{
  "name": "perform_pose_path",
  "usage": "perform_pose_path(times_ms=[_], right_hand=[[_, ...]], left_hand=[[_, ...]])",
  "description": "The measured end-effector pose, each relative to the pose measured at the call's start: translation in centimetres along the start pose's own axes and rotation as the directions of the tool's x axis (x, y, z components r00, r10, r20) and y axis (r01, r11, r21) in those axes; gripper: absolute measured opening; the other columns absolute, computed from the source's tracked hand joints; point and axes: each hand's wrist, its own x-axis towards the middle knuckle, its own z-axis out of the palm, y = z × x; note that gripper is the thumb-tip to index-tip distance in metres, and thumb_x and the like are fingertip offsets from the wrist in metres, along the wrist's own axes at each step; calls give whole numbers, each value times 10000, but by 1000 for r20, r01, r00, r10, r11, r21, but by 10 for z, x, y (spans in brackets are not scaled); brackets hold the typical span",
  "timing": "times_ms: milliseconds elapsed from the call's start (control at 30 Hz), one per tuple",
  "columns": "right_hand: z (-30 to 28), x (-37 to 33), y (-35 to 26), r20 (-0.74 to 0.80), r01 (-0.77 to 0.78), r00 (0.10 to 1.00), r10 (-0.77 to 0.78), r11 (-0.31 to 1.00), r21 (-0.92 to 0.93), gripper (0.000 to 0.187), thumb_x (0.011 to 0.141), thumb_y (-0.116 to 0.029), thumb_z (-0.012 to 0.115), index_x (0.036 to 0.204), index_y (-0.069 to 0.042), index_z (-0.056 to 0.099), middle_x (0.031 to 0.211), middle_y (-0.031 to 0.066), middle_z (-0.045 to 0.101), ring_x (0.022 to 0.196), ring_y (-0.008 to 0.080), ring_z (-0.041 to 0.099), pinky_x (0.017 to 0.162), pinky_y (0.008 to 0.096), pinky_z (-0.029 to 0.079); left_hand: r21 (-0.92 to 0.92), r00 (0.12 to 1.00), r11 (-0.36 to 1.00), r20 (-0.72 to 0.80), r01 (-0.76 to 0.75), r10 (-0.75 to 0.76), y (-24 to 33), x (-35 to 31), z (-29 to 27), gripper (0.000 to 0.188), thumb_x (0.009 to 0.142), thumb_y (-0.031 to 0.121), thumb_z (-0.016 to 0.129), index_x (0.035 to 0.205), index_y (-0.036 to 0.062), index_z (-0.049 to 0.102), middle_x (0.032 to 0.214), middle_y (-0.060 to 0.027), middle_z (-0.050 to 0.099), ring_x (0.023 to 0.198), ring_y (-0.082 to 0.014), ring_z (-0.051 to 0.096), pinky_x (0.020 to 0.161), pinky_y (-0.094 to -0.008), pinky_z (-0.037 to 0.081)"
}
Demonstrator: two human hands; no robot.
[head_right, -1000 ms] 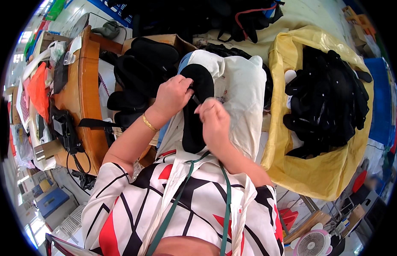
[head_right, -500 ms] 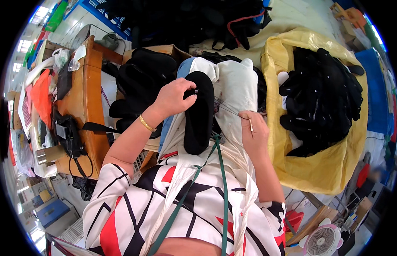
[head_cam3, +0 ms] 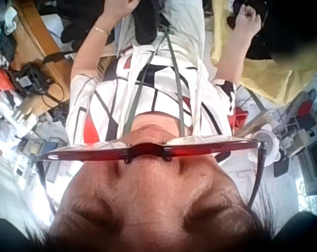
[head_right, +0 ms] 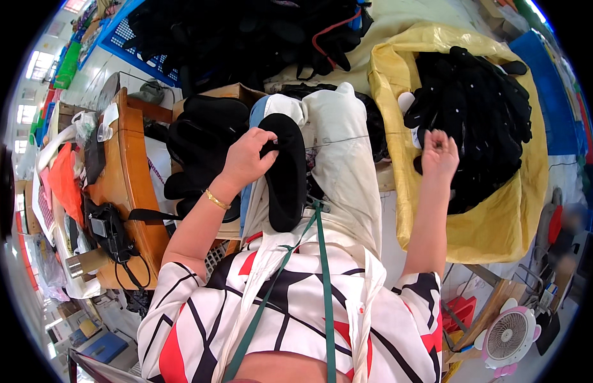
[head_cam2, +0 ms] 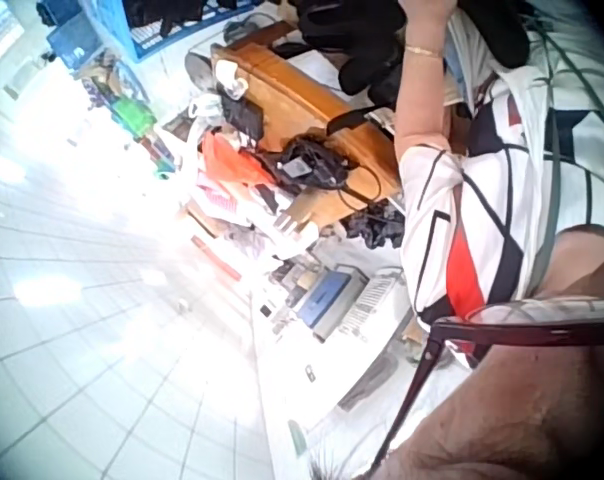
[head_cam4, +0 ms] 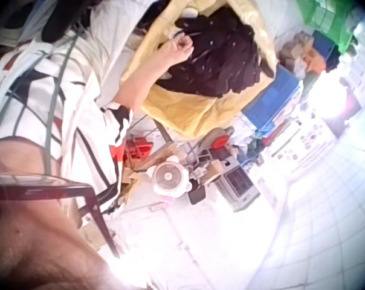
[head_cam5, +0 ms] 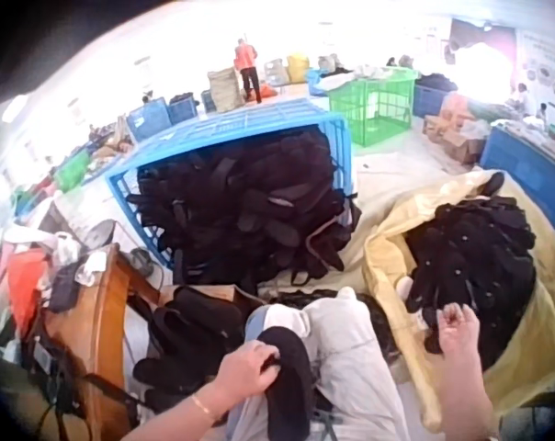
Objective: The person sits cross-legged and hand-sews a black shoe using a needle and thread. They repeatedly insert the needle into the shoe material and pull the thread through to stitch the shoe. The person handles the shoe and needle directly, occasionally adjusting the thread.
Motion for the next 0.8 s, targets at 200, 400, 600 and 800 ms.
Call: perform_pose_path(times_ms=[200, 400, 600, 800], right_hand=[[-59, -47, -60, -178, 369, 894, -410, 902, -226, 133, 975, -124, 581, 965, 8, 585, 909, 65, 597, 879, 188, 603, 1007, 403, 490], [-102, -103, -45, -157, 288, 887, -435, 786, -548, 220, 1006, -118, 549, 1163, 35, 549, 934, 81, 591, 862, 159, 601, 887, 329, 569], [-32, -124, 42, 66, 128, 991, -118, 667, -734, 346, 983, -133, 614, 1271, 30, 514, 1020, 93, 643, 915, 138, 631, 871, 275, 533], [43, -138, 109, 236, 0, 929, 286, 636, -772, 199, 988, -199, 620, 1088, -27, 621, 812, 42, 660, 671, 87, 616, 632, 236, 533]], left_hand=[[363, 999, 932, 42, 11, -28, 21, 17, 2, 481, 809, 533, 699, 777, 56, 642, 773, -91, 602, 756, -290, 635, 648, -383, 504], [410, 1000, 912, 7, -27, 27, 10, 36, 21, 570, 843, 602, 642, 694, 52, 630, 718, -110, 609, 716, -300, 623, 625, -407, 475], [419, 989, 904, 146, -86, 26, 21, 42, 8, 608, 830, 633, 628, 673, 46, 626, 670, -108, 604, 642, -302, 618, 583, -414, 473], [561, 950, 823, 295, -89, -98, 34, 61, 13, 574, 828, 597, 640, 714, 34, 646, 708, -139, 649, 664, -312, 652, 581, -403, 493]])
